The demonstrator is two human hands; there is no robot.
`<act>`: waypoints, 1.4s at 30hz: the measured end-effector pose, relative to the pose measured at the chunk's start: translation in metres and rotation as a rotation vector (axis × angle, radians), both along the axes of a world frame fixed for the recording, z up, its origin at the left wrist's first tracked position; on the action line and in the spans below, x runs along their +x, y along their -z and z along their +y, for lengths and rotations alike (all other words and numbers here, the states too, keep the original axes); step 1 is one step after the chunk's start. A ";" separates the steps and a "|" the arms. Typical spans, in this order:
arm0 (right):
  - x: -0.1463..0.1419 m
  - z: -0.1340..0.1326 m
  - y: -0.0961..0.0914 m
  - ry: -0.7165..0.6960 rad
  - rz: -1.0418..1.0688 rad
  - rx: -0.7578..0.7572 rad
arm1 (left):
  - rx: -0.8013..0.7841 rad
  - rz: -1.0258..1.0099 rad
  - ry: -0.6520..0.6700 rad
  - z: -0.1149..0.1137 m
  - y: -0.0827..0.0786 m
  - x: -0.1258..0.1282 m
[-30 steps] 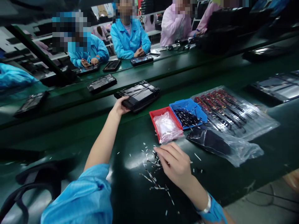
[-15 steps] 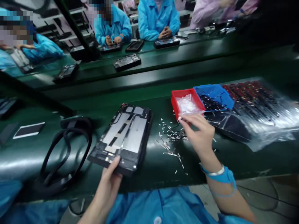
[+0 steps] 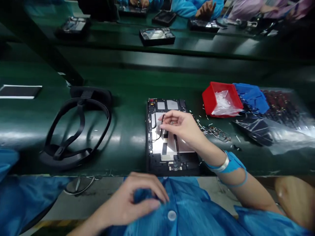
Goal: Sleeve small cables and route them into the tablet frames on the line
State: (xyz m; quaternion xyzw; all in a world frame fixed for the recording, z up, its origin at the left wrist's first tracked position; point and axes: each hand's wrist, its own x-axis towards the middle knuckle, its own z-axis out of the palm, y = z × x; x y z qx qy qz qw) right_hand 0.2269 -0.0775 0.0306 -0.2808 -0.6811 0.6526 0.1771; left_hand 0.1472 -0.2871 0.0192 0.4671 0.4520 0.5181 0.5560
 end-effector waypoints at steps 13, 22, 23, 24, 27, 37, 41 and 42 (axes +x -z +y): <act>-0.025 0.015 0.013 -0.005 -0.160 0.238 | 0.337 1.348 -0.314 0.038 0.036 -0.062; -0.025 0.026 0.006 -0.047 -0.216 0.316 | 0.334 1.294 -0.322 0.043 0.037 -0.059; -0.026 0.028 0.004 -0.055 -0.231 0.346 | 0.327 1.297 -0.326 0.044 0.037 -0.059; -0.027 0.030 0.002 -0.067 -0.249 0.378 | 0.322 1.302 -0.331 0.045 0.036 -0.058; -0.029 0.034 0.000 -0.119 -0.288 0.430 | 0.341 1.309 -0.336 0.046 0.033 -0.057; -0.036 0.039 0.007 -0.136 -0.277 0.376 | 0.359 1.362 -0.193 0.054 0.038 -0.065; -0.037 0.038 0.009 -0.119 -0.294 0.442 | 0.350 1.356 -0.167 0.053 0.038 -0.067; -0.037 0.038 0.009 -0.116 -0.301 0.460 | 0.346 1.337 -0.160 0.054 0.037 -0.068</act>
